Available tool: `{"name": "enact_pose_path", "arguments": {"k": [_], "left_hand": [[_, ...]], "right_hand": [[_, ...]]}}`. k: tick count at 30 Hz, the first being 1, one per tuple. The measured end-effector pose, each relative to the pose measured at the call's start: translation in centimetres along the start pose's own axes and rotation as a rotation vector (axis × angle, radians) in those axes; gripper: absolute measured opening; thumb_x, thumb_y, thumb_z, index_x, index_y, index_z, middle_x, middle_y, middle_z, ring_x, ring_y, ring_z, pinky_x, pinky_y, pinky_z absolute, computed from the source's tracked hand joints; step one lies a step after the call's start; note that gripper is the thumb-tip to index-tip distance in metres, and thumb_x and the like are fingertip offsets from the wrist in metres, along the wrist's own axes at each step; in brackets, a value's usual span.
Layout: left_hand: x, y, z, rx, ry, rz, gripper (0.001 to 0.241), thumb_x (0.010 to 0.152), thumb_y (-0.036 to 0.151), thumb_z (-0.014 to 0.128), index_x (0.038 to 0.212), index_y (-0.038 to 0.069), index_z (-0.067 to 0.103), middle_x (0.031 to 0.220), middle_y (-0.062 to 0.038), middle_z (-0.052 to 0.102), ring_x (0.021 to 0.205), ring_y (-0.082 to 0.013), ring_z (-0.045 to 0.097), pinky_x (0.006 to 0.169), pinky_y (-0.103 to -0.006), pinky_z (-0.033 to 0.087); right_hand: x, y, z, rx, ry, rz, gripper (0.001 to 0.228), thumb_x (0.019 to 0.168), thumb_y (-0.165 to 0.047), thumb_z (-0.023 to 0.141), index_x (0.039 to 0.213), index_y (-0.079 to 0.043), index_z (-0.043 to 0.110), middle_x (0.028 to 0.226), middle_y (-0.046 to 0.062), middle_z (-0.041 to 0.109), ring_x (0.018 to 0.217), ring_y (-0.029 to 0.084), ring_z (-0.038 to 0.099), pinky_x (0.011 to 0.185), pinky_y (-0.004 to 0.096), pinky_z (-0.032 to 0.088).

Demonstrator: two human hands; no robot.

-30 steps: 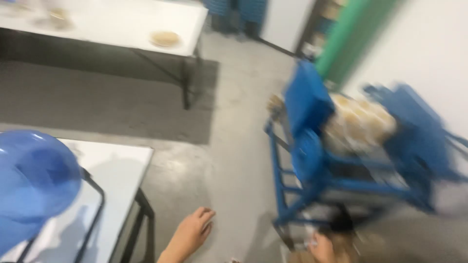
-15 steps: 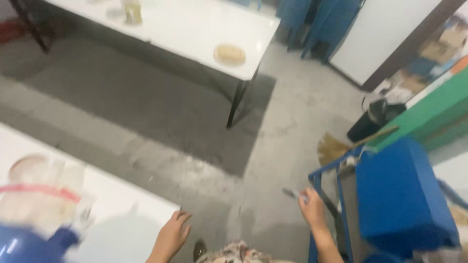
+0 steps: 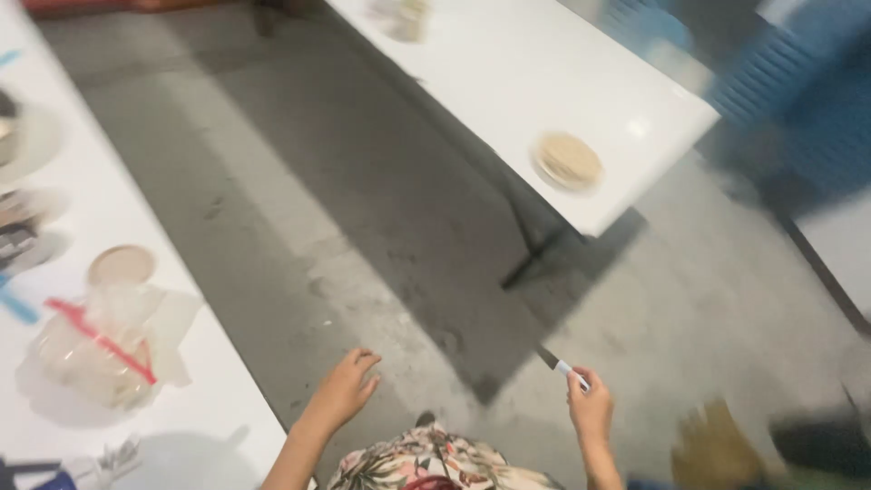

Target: Weighing portions of butter on a digital scale and adding them to a mixing bowl to prepare dough.

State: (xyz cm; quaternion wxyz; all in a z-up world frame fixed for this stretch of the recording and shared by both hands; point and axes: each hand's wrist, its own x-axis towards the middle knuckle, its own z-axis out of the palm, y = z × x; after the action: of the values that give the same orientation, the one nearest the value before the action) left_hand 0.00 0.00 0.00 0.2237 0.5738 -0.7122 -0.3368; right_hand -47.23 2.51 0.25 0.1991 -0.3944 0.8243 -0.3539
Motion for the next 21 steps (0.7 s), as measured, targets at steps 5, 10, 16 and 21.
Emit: {"name": "enact_pose_path", "arguments": {"k": [5,10,16,21], "left_hand": [[2.2,2.7,-2.7,0.042,0.049,-0.290,0.037,0.093,0.024,0.068,0.127,0.012,0.063,0.135,-0.010,0.056,0.118,-0.0339,0.062,0.097,-0.0448,0.051],[3.8,2.2,-2.9,0.055,0.119,-0.484,0.040,0.093,0.022,0.066,0.131,0.011,0.061,0.139,-0.009,0.053,0.116,-0.0327,0.063,0.098,-0.0436,0.052],[9.1,-1.9,-6.6,-0.084,0.126,-0.638,0.039,0.097,0.024,0.062,0.135,0.013,0.060,0.139,-0.005,0.053,0.118,-0.0281,0.063,0.098,-0.0402,0.052],[16.7,-12.3,-10.2,0.018,0.206,-0.585,0.038,0.091,0.018,0.067,0.128,0.010,0.065,0.133,-0.009,0.054,0.117,-0.0316,0.061,0.096,-0.0431,0.051]], "right_hand": [[12.8,-12.2,8.7,0.290,-0.216,-0.265,0.032,0.104,-0.027,0.059,0.124,-0.005,0.070,0.086,0.004,0.068,0.066,0.012,0.060,0.060,0.029,0.049],[19.6,-17.5,18.3,0.736,-0.684,0.040,0.034,0.102,-0.020,0.057,0.132,-0.005,0.064,0.088,0.005,0.068,0.074,0.012,0.065,0.065,0.028,0.054],[24.0,-24.6,28.6,0.782,-1.150,0.388,0.029,0.099,-0.018,0.062,0.121,0.001,0.068,0.093,0.005,0.069,0.079,0.011,0.066,0.070,0.026,0.054],[25.4,-35.0,37.6,0.708,-1.207,0.412,0.018,0.098,-0.011,0.048,0.114,-0.005,0.054,0.096,0.008,0.067,0.082,0.018,0.066,0.076,0.034,0.055]]}}
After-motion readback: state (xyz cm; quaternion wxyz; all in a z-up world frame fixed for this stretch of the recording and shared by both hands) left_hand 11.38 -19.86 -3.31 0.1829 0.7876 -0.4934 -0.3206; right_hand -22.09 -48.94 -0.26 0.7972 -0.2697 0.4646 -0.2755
